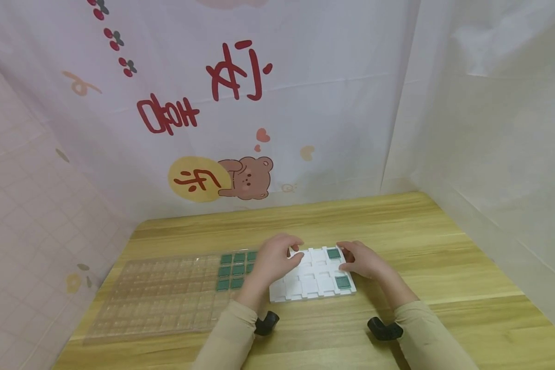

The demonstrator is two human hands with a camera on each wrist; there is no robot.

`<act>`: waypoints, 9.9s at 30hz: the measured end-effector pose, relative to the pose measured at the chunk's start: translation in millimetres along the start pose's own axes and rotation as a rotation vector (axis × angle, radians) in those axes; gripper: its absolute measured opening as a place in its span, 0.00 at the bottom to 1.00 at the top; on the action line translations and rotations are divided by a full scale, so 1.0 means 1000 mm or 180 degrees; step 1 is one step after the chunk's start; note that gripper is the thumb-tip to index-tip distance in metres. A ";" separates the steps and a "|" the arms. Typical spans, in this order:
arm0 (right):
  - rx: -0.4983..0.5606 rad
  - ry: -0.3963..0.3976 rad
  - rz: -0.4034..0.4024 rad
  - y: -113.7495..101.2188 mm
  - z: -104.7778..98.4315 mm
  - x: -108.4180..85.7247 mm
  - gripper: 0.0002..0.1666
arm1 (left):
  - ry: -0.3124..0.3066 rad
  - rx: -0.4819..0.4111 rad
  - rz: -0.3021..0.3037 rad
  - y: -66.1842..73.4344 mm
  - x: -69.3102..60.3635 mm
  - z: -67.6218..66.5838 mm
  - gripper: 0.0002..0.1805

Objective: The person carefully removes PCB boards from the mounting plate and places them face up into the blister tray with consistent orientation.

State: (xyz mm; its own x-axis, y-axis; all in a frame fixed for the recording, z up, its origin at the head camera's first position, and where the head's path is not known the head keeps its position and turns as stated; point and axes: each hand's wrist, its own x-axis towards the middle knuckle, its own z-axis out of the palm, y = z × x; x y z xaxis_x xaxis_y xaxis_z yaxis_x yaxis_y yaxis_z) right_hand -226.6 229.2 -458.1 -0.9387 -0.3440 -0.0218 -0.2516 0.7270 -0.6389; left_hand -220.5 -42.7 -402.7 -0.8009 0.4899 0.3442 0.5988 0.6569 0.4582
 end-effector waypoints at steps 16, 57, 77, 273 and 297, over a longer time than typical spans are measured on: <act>0.0020 0.0028 0.0024 0.003 0.000 0.004 0.37 | -0.0194 0.0074 0.0042 0.020 0.024 0.026 0.13; -0.0070 0.0072 -0.0020 -0.003 -0.001 0.002 0.36 | -0.0762 0.0801 -0.0498 0.028 0.066 0.088 0.18; 0.0066 0.0042 -0.0194 0.000 -0.001 0.002 0.35 | -0.0822 0.0881 -0.0495 0.028 0.071 0.092 0.11; 0.0059 -0.0002 -0.0040 0.000 -0.001 -0.001 0.37 | -0.0835 0.0658 -0.0092 -0.090 -0.067 -0.030 0.11; 0.0123 0.0000 -0.0055 0.002 -0.002 0.000 0.38 | -0.0723 0.0652 -0.0178 -0.090 -0.071 -0.029 0.12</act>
State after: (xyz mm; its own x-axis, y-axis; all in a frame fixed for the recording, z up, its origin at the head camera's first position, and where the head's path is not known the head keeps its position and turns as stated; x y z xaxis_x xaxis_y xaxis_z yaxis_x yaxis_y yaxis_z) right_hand -227.5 232.6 -457.8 -0.9344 -0.3562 -0.0105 -0.2584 0.6975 -0.6684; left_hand -217.3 -152.6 -444.7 -0.8263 0.5502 0.1205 0.5595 0.7769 0.2887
